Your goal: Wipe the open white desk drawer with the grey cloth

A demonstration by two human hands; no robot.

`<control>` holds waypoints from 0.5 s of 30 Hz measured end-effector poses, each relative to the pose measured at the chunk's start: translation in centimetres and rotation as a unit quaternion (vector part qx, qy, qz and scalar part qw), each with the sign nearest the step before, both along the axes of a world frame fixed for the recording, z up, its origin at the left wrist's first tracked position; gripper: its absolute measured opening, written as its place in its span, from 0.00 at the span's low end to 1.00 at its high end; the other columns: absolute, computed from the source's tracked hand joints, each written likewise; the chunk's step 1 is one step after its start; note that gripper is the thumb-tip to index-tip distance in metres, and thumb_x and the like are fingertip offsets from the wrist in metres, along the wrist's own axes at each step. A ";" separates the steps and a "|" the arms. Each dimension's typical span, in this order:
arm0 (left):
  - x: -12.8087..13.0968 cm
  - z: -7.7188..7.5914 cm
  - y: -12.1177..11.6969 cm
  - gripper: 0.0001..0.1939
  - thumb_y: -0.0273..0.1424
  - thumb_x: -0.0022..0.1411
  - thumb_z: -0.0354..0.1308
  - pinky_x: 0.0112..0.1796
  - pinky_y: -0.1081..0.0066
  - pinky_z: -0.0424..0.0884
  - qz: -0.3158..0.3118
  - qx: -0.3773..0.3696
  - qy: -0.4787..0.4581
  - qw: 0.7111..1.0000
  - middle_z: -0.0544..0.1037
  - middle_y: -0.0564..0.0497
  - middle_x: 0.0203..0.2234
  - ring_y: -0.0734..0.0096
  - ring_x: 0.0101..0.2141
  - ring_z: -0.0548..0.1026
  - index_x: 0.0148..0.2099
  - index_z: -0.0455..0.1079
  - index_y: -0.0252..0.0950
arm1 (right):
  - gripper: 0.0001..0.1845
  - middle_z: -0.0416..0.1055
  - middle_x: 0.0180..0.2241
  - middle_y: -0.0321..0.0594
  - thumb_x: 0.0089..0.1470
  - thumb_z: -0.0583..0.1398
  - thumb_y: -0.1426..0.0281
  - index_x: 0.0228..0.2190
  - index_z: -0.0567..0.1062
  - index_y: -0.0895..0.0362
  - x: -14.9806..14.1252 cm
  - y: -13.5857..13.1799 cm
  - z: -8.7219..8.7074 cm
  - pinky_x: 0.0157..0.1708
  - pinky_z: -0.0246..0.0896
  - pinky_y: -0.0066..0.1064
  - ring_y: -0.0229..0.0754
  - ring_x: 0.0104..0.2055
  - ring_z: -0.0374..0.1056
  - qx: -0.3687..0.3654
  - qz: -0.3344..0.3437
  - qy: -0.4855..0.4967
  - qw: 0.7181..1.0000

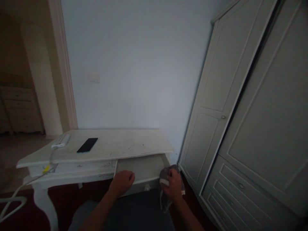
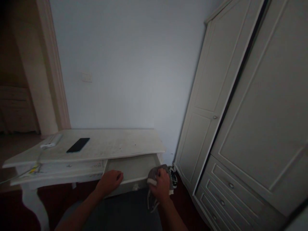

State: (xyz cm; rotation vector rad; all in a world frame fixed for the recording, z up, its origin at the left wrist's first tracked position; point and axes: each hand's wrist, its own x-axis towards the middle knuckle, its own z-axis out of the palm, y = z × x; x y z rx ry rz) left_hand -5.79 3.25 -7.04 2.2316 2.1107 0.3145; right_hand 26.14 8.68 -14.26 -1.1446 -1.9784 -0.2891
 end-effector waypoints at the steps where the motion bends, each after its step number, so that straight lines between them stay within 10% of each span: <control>1: 0.0 0.0 0.0 0.23 0.38 0.75 0.44 0.44 0.61 0.68 0.001 0.000 0.000 1.000 0.85 0.41 0.40 0.54 0.44 0.81 0.42 0.80 0.38 | 0.11 0.66 0.41 0.44 0.47 0.67 0.60 0.33 0.81 0.52 -0.7 -0.1 -0.3 0.41 0.60 0.42 0.53 0.43 0.63 0.017 -0.012 0.018 1.000; 9: 0.1 0.4 -0.2 0.22 0.37 0.75 0.44 0.44 0.63 0.68 0.002 -0.010 0.010 1.000 0.85 0.43 0.40 0.57 0.44 0.81 0.42 0.80 0.39 | 0.05 0.67 0.36 0.44 0.42 0.66 0.69 0.27 0.78 0.51 -5.6 -3.1 -8.5 0.34 0.68 0.40 0.52 0.37 0.67 -0.017 -0.006 0.153 0.988; 15: 0.2 0.5 -0.1 0.21 0.37 0.75 0.45 0.46 0.64 0.67 0.001 -0.012 0.003 1.000 0.85 0.43 0.42 0.57 0.46 0.81 0.43 0.80 0.40 | 0.13 0.69 0.42 0.47 0.46 0.63 0.70 0.37 0.80 0.52 -6.6 -3.8 -6.9 0.39 0.71 0.41 0.53 0.42 0.70 -0.072 0.050 0.143 0.986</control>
